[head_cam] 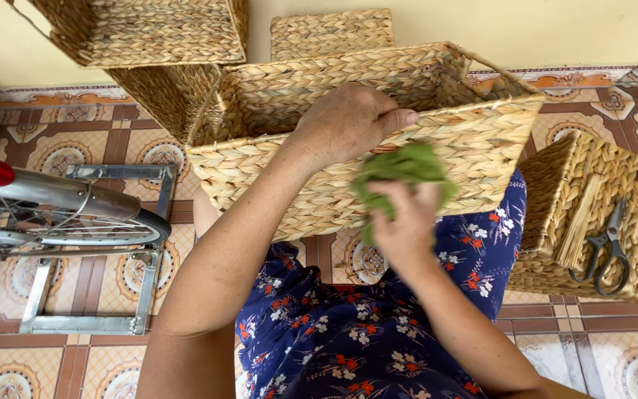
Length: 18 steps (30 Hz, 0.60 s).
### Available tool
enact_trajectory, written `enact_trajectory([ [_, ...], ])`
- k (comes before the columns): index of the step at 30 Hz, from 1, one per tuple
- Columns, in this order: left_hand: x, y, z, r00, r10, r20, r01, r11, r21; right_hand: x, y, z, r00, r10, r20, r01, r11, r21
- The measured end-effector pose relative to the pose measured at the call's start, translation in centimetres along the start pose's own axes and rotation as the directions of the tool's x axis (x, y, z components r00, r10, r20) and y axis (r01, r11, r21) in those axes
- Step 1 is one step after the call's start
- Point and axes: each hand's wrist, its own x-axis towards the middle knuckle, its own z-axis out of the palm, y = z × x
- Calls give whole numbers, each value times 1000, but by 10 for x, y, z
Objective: The person wipes the interior and exterior surfaces of woven baskets using a green cloth. They handle multiple baskets one at a time, rotating them to clean different sides and corners.
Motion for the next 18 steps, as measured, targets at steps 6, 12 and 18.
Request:
enact_trajectory([
  [6,-2,-2,3,991,115,-70,-115,993,1,-16,5,15,975,-187,120,199,976,-93],
  [12,-3,1,0,997,72,19,-72,997,41,3,93,-67,974,17,-224,-38,995,-90],
  [18,-7,-8,-7,991,135,-16,-130,979,156,-12,120,-84,891,158,-425,-202,977,-61],
])
